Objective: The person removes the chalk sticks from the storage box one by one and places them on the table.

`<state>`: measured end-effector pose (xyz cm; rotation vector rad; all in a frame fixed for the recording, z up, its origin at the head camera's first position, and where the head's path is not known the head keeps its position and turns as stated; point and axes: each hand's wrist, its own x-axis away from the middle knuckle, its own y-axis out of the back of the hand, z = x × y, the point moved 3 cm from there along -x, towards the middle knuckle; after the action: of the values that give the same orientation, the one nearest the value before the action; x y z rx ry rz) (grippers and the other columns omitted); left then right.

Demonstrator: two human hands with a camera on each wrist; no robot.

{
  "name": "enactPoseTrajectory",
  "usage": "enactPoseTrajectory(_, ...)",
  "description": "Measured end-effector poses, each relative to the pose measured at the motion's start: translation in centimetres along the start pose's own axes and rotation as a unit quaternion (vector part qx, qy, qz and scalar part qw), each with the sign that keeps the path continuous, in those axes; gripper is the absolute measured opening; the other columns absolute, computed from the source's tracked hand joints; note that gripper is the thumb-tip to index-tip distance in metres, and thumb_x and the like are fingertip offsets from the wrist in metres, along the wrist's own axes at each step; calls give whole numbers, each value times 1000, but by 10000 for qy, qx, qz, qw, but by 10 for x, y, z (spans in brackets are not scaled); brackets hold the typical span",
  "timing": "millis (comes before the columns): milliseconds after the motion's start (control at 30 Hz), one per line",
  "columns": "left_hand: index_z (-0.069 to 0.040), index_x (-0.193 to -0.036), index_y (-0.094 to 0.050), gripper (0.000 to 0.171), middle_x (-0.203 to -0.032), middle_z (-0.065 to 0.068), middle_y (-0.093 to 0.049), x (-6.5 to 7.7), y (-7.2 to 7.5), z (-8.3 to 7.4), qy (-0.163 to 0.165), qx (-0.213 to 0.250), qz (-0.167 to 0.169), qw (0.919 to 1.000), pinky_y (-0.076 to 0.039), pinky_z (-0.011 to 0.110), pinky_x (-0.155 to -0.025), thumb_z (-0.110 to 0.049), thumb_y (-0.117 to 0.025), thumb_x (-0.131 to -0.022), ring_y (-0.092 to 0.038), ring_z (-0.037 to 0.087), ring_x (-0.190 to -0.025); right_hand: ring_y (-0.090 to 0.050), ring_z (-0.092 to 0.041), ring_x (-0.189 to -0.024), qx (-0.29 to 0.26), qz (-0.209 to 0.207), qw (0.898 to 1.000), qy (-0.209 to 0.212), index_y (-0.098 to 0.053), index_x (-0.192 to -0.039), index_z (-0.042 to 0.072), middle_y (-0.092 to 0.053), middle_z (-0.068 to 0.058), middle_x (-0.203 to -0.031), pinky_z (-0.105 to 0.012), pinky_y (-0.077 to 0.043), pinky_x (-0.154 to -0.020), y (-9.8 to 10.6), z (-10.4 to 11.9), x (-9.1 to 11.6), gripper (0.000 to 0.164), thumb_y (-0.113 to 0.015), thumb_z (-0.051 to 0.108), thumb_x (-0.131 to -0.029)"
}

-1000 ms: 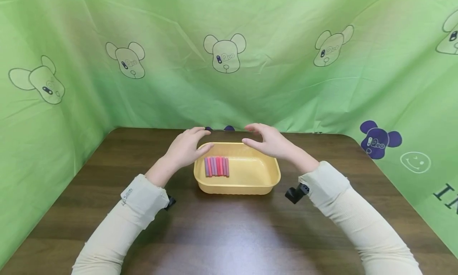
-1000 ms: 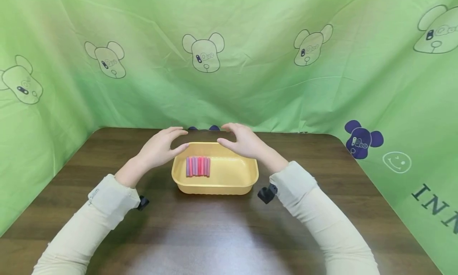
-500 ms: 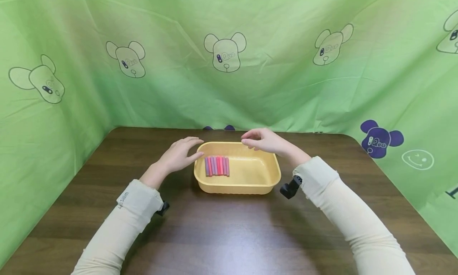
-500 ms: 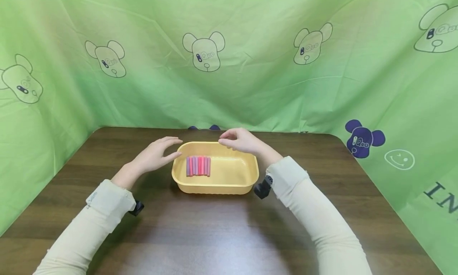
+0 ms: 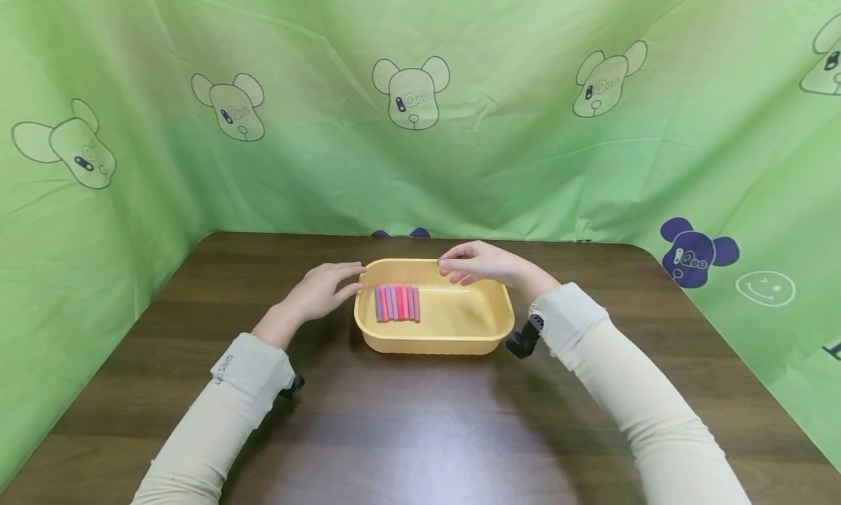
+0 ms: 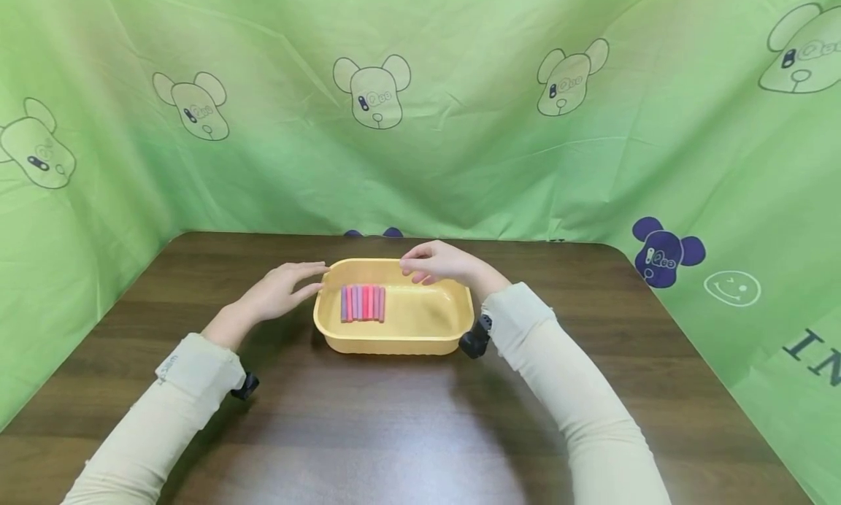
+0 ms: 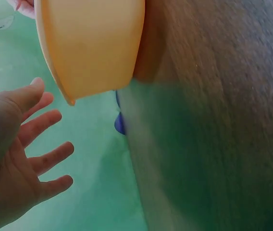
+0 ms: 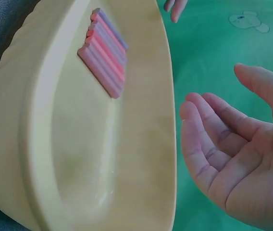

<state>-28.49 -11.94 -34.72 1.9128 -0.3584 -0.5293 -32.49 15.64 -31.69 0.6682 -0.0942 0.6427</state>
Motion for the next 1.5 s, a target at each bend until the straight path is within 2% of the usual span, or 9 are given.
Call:
enactPoseTrajectory(133,-5,-129,-56,40,-134,13,-56,-1,-1,4,-125,16,40,9999,-39,53,-104,-23,-57,-93,-52,33,-124,-57,-33,-114,-98,94,9999,-61,-45,-134,-3,-53,-24,-131,-38,-50,-96,0,-2,-4,49,-48,29,-97)
enactPoseTrajectory(333,-6,-126,-59,38,-132,11,-57,-1,-1,5,-51,102,192,9998,-39,55,-103,-24,-57,-93,-52,32,-124,-54,-38,-117,-385,275,9989,-41,-43,-135,-4,-52,-24,-132,-36,-50,-96,-2,-4,-11,50,-47,28,-97)
enactPoseTrajectory(567,-5,-126,-59,38,-131,12,-58,-3,-1,5,-62,132,214,9997,-41,49,-104,-23,-57,-93,-53,31,-123,-53,-37,-118,-626,371,9973,-67,-45,-134,-5,-52,-24,-132,-28,-51,-90,-2,-2,-21,47,-46,26,-98)
enactPoseTrajectory(667,-5,-126,-59,38,-131,12,-58,-4,-2,4,-14,166,245,9996,-40,49,-104,-23,-57,-93,-53,31,-124,-57,-32,-112,-667,381,9969,-144,-45,-133,-5,-52,-25,-133,-25,-51,-87,-2,-2,-26,46,-46,25,-98)
enactPoseTrajectory(833,-5,-126,-59,38,-131,12,-58,-4,-2,4,41,224,288,9993,-40,49,-105,-23,-57,-93,-52,31,-124,-61,-15,-96,-679,444,9964,-234,-45,-133,-6,-53,-25,-131,-23,-51,-83,-3,-5,-34,46,-46,24,-98)
enactPoseTrajectory(1000,-5,-127,-58,38,-132,12,-57,-4,-1,3,118,255,385,9989,-40,48,-106,-23,-56,-93,-51,31,-125,-61,-11,-88,-635,644,9952,-379,-48,-130,-6,-56,-23,-127,-24,-52,-85,-7,-10,-42,46,-50,25,-96)
enactPoseTrajectory(1133,-5,-127,-58,38,-133,12,-56,-5,-1,3,170,294,443,9984,-39,47,-107,-23,-56,-93,-51,30,-126,-61,-8,-83,-585,880,9931,-513,-48,-129,-7,-61,-20,-121,-23,-52,-84,-11,-13,-46,46,-51,24,-95)
enactPoseTrajectory(1367,-5,-126,-59,38,-133,12,-57,-6,0,2,155,338,418,9984,-40,46,-106,-22,-58,-93,-51,30,-125,-63,-8,-82,-741,1132,9886,-659,-51,-124,-7,-68,0,-93,-20,-53,-74,-14,-18,-53,38,-50,18,-95)
enactPoseTrajectory(1500,-5,-126,-59,38,-133,11,-56,-6,0,2,249,392,464,9978,-40,47,-106,-22,-57,-93,-50,30,-126,-63,-10,-82,-747,1189,9874,-723,-55,-120,-4,-69,1,-91,-19,-52,-71,-15,-18,-56,34,-53,18,-94)
